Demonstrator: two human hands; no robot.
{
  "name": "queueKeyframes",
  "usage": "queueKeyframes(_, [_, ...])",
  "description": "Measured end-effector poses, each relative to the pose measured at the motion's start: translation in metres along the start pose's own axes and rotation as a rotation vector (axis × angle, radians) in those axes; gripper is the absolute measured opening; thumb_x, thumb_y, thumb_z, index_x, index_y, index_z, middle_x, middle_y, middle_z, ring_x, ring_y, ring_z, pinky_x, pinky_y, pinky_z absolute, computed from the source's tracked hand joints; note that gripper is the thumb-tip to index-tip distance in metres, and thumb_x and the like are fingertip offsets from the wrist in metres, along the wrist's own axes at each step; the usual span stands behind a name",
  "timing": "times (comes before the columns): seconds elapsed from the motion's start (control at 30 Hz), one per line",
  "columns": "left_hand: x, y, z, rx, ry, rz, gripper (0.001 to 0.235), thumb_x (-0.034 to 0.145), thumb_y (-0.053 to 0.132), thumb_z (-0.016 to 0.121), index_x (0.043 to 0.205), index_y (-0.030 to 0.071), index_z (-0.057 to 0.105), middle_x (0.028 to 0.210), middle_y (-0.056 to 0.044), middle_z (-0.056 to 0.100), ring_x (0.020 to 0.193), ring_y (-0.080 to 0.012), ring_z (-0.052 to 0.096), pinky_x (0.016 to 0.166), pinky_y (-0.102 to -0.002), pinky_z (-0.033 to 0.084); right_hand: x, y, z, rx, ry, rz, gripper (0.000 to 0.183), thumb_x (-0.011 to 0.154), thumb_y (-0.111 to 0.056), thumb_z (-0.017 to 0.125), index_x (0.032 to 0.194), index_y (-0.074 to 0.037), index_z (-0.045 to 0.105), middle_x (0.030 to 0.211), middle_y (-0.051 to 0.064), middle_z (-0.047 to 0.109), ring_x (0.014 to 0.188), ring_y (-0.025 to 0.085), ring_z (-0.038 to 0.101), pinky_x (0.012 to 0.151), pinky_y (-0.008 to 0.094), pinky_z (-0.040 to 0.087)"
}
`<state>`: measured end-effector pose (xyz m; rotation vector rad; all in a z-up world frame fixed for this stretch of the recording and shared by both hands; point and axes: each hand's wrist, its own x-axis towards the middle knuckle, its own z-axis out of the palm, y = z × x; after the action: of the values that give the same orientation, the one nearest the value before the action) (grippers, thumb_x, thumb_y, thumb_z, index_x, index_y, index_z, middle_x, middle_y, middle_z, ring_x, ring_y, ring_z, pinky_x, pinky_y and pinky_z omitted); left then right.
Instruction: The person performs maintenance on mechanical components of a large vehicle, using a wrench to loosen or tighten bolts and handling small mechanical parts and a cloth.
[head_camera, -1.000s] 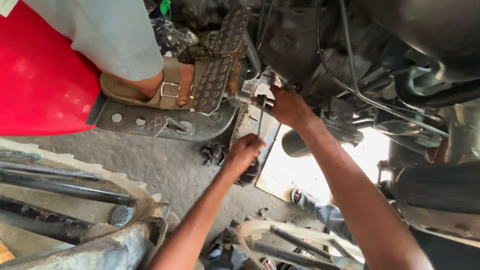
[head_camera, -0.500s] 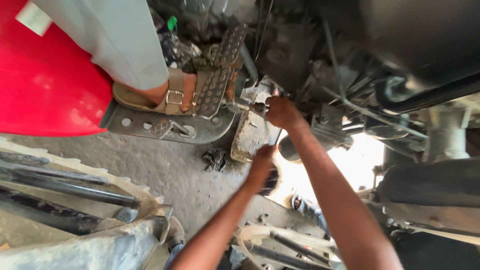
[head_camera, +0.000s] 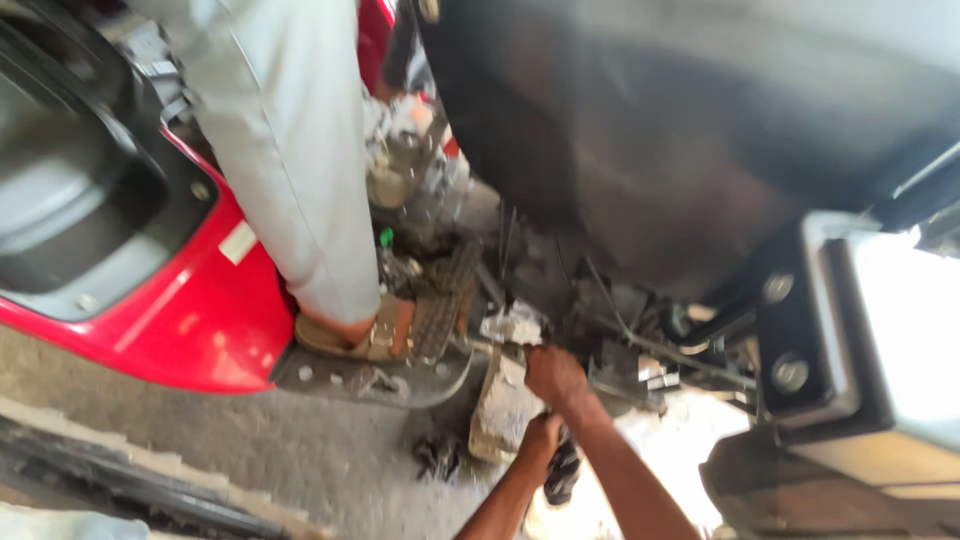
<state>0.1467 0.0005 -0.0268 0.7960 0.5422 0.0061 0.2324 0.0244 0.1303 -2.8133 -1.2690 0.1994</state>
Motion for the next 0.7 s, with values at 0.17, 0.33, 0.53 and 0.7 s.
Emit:
queueKeyframes(0.17, [-0.044,0.078,-0.122,0.306,0.077,-0.087,0.044,0.090,0.045,0.065,0.105,0.005,0.072,0.088,-0.010,0.068,0.081,-0.0246,0.063,0.076,-0.041,0.048,-0.006,-0.019,-0.015,-0.044,-0.029,0.059,0.031,0.086,-0.011,0.054,0.111,-0.009,0.072,0.106,0.018,0.074,0.096,0.038,0.073,0.083,0.050,0.059])
queueKeyframes(0.33, [-0.045,0.071,-0.096,0.333,0.127,-0.067,0.051,0.094,0.050,0.060,0.110,0.003,0.076,0.098,-0.011,0.072,0.087,-0.0236,0.062,0.081,-0.041,0.049,-0.001,-0.018,-0.014,-0.073,-0.077,0.123,0.027,0.084,-0.014,0.058,0.102,-0.009,0.077,0.106,0.018,0.075,0.099,0.038,0.073,0.086,0.047,0.060])
queueKeyframes(0.53, [-0.027,0.022,-0.090,0.382,0.131,0.028,0.051,0.100,0.050,0.059,0.110,0.003,0.075,0.097,-0.011,0.067,0.083,-0.0238,0.056,0.077,-0.042,0.047,0.006,-0.014,-0.004,-0.113,-0.177,0.136,0.026,0.082,-0.016,0.063,0.102,-0.010,0.079,0.107,0.016,0.075,0.100,0.036,0.074,0.085,0.047,0.061])
queueKeyframes(0.7, [-0.035,0.035,-0.117,0.513,-0.027,0.295,0.050,0.104,0.049,0.058,0.080,0.005,0.056,0.071,0.001,0.050,0.068,-0.0129,0.044,0.063,-0.033,0.040,0.012,-0.008,0.000,-0.090,-0.182,0.113,0.030,0.085,-0.020,0.058,0.110,-0.015,0.074,0.107,0.017,0.074,0.101,0.038,0.072,0.085,0.051,0.059])
